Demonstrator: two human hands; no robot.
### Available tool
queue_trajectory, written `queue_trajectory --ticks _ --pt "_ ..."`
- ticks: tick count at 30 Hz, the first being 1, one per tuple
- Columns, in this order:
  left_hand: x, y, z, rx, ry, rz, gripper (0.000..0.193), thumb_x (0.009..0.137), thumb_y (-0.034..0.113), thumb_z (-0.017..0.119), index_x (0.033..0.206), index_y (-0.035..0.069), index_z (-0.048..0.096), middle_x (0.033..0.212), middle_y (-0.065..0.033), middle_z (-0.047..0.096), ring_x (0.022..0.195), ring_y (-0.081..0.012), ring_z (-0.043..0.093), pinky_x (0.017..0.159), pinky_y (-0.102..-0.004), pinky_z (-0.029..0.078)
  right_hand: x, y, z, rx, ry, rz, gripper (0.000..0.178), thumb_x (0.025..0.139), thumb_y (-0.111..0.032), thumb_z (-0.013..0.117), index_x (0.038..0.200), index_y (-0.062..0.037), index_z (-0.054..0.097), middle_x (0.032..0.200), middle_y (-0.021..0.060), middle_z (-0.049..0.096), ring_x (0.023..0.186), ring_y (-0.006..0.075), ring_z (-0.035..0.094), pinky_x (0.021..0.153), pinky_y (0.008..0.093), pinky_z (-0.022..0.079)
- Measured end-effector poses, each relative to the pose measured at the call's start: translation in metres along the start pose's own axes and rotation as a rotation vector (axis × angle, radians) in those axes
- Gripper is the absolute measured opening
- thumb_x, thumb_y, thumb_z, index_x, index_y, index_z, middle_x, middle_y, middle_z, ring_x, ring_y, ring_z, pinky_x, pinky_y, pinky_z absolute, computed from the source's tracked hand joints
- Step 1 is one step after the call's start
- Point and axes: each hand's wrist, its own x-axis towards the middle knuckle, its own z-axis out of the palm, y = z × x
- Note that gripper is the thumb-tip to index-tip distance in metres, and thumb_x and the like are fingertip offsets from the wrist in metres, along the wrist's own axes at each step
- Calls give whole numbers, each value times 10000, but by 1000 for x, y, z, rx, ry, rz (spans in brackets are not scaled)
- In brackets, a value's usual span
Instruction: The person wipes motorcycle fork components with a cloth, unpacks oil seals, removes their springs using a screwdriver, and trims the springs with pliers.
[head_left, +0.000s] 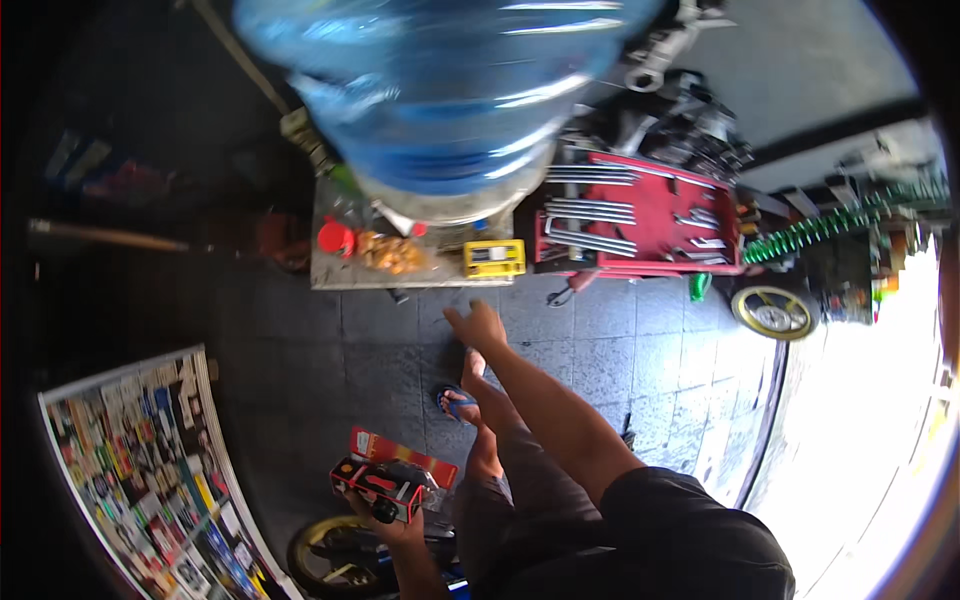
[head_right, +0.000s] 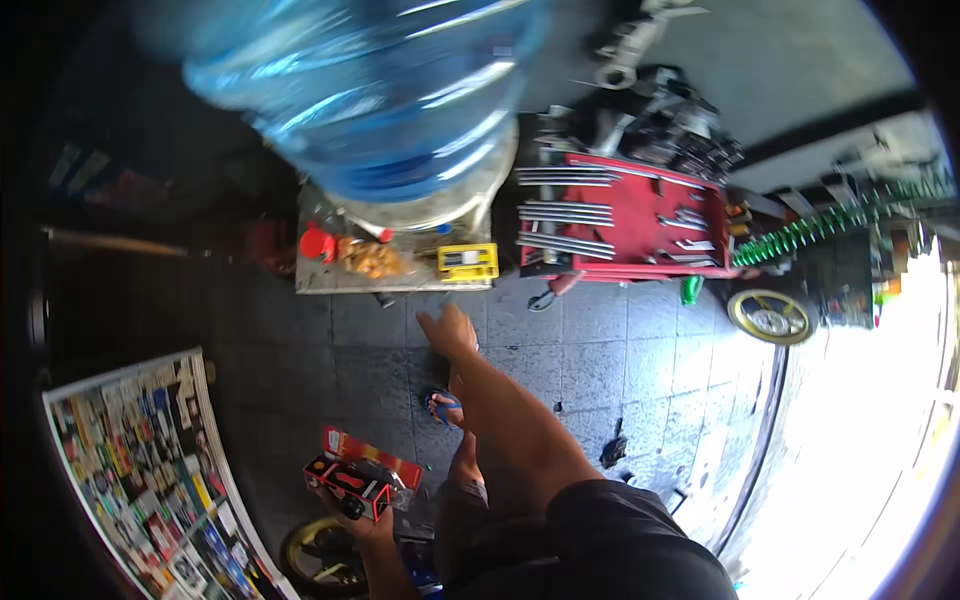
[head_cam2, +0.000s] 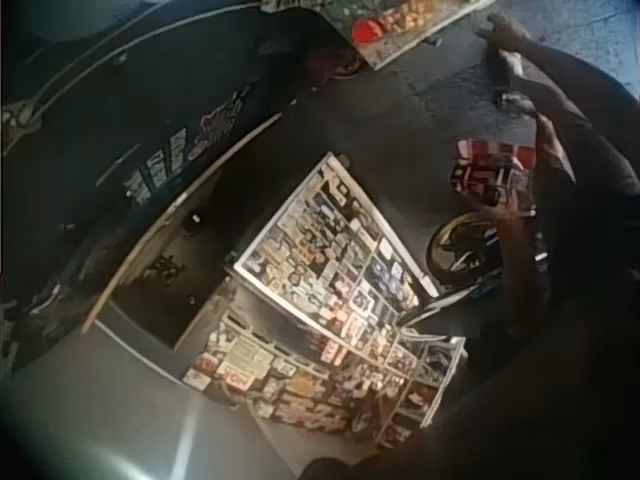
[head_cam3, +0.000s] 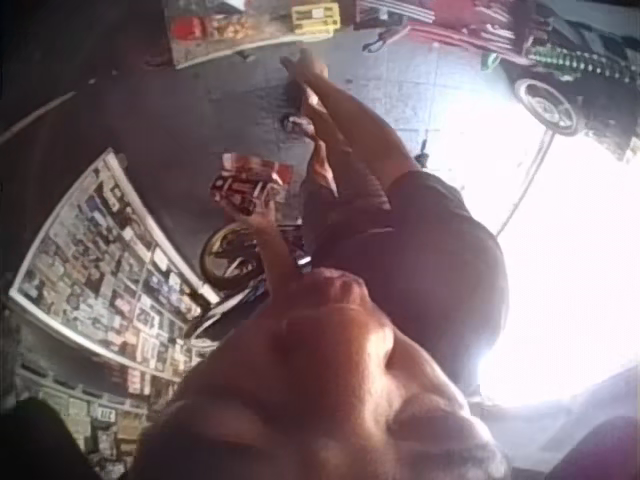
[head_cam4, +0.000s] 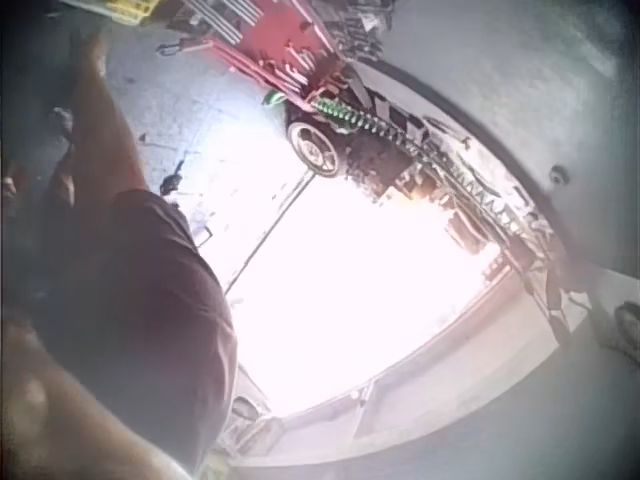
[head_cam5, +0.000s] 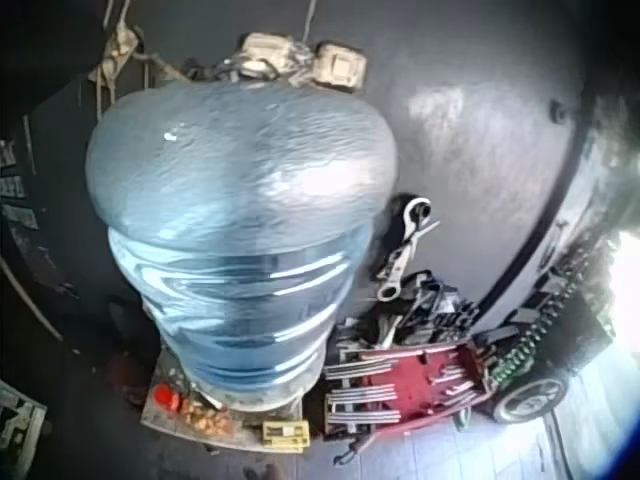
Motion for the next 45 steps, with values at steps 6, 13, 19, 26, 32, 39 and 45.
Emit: queue_trajectory --ticks 6,13,19,26,32,39,45 --pt "7 6 -8 138 -350 -122 570 965 572 525 1369 170 511 1235 -78 640 1118 -293 637 951 -503 537 -158 246 -53 27 -249 161 556 878 -499 593 1222 -63 625 1123 246 673 1095 425 630 899 532 505" --pt "-57 -63 136 454 -379 -301 542 961 573 511 1351 200 554 1281 -39 640 1156 -269 627 1001 -484 494 -409 472 -2 110 -645 310 533 791 -326 665 1218 -12 616 962 291 682 931 421 681 797 521 524" --pt "-97 -204 240 656 -486 -480 603 949 623 481 1351 177 538 1189 -70 670 1069 -302 659 928 -518 528 -460 490 -53 529 -562 604 518 806 -343 648 1185 11 641 987 278 692 948 409 684 813 501 527" --pt "-223 -431 345 818 -665 -793 613 935 637 513 1328 167 542 1146 -55 677 1029 -271 669 884 -493 559 -473 541 -124 739 -462 605 515 824 -363 629 1146 37 670 1016 263 703 968 395 688 832 477 532" --pt "-340 -623 402 1191 -944 -820 736 894 688 531 1450 211 452 1403 -33 525 1226 -263 537 1023 -469 452 -409 606 -342 1172 710 1197 433 851 -377 625 1051 0 702 1035 243 705 1033 365 675 909 431 515" --pt "-499 -757 419 1346 -1269 -1449 731 887 690 544 1334 112 513 1146 -83 656 1019 -260 659 869 -456 554 -511 590 -635 730 1784 528 344 832 -169 692 1142 -32 631 1085 174 625 969 327 636 832 404 518" --pt "-612 -849 324 1686 -1285 -1774 465 987 522 521 1178 109 615 1125 -73 648 1019 -213 627 942 -377 485 -549 638 -670 490 1675 735 570 875 -393 685 1313 -55 550 1328 186 525 1232 365 519 1039 504 397"
